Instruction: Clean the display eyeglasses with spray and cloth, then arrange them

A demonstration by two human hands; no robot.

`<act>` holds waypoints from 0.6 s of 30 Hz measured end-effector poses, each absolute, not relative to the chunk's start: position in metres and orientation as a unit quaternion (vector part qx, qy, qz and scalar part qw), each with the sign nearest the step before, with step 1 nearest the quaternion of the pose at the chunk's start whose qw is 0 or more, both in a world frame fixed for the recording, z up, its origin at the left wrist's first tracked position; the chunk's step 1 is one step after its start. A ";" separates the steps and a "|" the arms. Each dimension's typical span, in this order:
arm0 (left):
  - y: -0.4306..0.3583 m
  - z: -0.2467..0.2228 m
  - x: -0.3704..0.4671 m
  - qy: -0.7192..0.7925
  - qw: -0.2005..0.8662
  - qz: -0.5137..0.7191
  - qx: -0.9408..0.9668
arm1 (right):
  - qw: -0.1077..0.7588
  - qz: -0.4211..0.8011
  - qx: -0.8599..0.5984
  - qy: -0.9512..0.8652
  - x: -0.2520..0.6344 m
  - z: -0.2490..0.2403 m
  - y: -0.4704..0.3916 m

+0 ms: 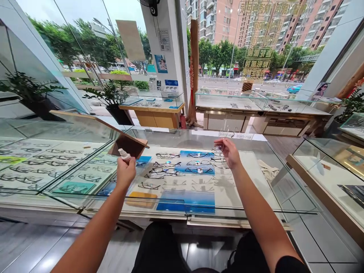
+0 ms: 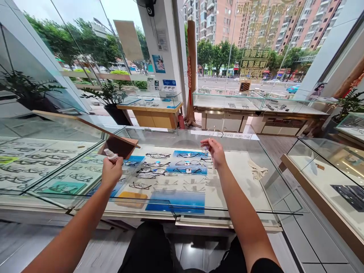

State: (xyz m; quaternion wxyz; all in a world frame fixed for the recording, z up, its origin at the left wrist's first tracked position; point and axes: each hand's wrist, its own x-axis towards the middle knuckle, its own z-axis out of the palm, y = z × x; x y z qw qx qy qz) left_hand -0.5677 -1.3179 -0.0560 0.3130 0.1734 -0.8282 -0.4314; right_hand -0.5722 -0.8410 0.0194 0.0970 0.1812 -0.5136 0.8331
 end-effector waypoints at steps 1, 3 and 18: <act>-1.322 -0.058 -0.564 -0.830 0.313 -0.421 0.188 | 0.113 0.832 0.174 -0.514 -0.568 0.022 -0.839; -1.326 -0.060 -0.558 -0.834 0.307 -0.411 0.205 | 0.139 0.833 0.164 -0.510 -0.555 0.027 -0.832; -1.280 -0.039 -0.524 -0.810 0.437 -0.349 0.175 | 0.300 0.809 0.081 -0.499 -0.440 0.032 -0.689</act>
